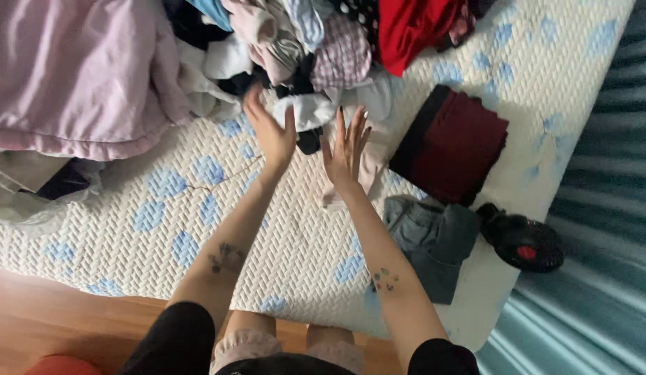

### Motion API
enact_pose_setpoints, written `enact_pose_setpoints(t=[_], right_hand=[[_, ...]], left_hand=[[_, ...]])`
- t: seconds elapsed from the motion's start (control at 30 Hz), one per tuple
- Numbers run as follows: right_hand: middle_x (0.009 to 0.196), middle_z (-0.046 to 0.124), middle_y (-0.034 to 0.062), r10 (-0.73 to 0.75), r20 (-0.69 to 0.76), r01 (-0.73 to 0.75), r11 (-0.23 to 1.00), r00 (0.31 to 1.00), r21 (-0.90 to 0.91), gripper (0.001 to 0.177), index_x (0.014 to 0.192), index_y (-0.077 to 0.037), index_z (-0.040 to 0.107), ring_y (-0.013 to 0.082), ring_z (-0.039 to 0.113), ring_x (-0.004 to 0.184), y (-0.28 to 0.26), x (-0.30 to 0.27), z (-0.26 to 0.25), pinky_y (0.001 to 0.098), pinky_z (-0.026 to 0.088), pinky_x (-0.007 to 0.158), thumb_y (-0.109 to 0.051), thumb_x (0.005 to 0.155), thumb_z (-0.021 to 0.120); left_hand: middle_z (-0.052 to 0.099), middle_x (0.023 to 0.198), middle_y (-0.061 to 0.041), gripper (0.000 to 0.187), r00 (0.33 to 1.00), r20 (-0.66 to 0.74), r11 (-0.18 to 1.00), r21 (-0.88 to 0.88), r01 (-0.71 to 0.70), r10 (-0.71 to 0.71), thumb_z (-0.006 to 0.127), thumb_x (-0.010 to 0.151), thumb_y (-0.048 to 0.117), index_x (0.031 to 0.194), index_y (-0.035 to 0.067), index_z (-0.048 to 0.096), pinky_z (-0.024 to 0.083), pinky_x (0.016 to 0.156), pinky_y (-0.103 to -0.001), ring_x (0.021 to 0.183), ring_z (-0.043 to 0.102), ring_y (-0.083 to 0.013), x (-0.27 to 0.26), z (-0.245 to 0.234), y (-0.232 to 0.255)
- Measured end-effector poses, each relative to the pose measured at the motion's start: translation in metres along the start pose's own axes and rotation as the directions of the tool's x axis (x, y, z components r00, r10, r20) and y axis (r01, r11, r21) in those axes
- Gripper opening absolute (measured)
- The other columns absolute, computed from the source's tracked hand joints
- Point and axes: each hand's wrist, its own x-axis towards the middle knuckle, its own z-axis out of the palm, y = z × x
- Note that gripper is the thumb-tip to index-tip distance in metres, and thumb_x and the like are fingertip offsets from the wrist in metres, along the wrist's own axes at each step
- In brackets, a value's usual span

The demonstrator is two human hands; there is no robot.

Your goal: The person folds several garments on a bed, including a gray pair of shorts, a light pink top, a pink-and-white checkered top, and a blue-and-white striped top with black polka dots. Each item is smoothed and folded into a neat stack on the bed.

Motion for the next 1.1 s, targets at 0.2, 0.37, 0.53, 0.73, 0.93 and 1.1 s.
enact_pose_setpoints(t=[0.2,0.37,0.53,0.73,0.93,1.1], right_hand=[[0.179,0.004,0.0161,-0.253,-0.109,0.273,0.925,0.961,0.265,0.056,0.169,-0.012,0.03,0.0432,0.017,0.167,-0.051,0.023,-0.005,0.0637,0.033,0.133,-0.036,0.121,0.047],[0.172,0.025,0.0148,-0.08,0.14,-0.022,0.795,0.987,0.606,0.05,0.162,-0.016,0.037,0.0446,0.036,0.154,-0.051,-0.003,0.012,0.0553,0.045,0.118,-0.031,0.115,0.049],[0.163,0.045,0.0071,0.253,0.622,-0.623,-0.086,0.741,0.777,0.065,0.157,-0.023,0.052,0.0389,0.041,0.152,-0.037,0.007,0.027,0.0672,0.028,0.12,-0.068,0.111,0.04],[0.129,0.073,0.0238,0.37,0.749,-0.659,-0.359,0.549,0.66,0.068,0.144,-0.003,0.062,0.0348,0.078,0.106,-0.006,0.005,0.04,0.0488,0.061,0.093,-0.032,0.088,0.087],[0.125,0.075,0.016,0.31,0.684,-0.661,-0.192,0.66,0.725,0.064,0.143,-0.016,0.064,0.0322,0.075,0.109,-0.059,-0.061,-0.021,0.0426,0.06,0.093,-0.019,0.081,0.077],[0.099,0.08,0.0117,0.241,0.791,-0.796,-0.099,0.562,0.596,0.035,0.115,-0.013,0.078,0.0285,0.079,0.093,-0.078,-0.115,-0.048,0.0419,0.06,0.085,-0.018,0.081,0.074]], left_hand=[[0.052,0.152,-0.02,0.095,0.979,0.068,0.966,0.191,0.175,-0.191,0.079,0.081,0.026,0.163,0.023,0.032,0.049,0.103,-0.059,0.124,0.059,-0.0483,0.115,0.036,-0.008],[0.068,0.089,-0.016,0.013,0.996,0.084,1.0,0.009,-0.022,0.021,0.057,0.091,0.009,0.093,0.002,0.068,0.047,0.069,-0.045,0.078,0.064,-0.0337,0.103,0.013,0.008],[0.063,0.101,-0.018,0.011,0.881,0.286,0.907,-0.304,-0.29,0.377,0.069,0.096,0.01,0.102,0.003,0.062,0.047,0.093,-0.051,0.102,0.061,-0.0452,-0.002,-0.055,0.042],[0.076,0.107,-0.009,0.018,0.769,0.6,0.904,-0.421,0.069,0.221,0.08,0.095,0.023,0.107,0.01,0.076,0.053,0.1,-0.045,0.108,0.073,-0.0332,-0.087,-0.155,0.072],[0.064,0.118,-0.017,0.025,0.872,0.432,0.798,-0.43,0.422,-0.229,0.065,0.109,0.019,0.126,0.002,0.058,0.055,0.09,-0.041,0.109,0.064,-0.0316,-0.075,-0.193,0.045],[0.064,0.124,-0.031,0.071,0.766,0.415,0.86,-0.367,-0.353,0.492,0.097,0.078,0.027,0.131,-0.008,0.065,0.032,0.118,-0.064,0.129,0.052,-0.0536,-0.038,-0.179,0.012]])
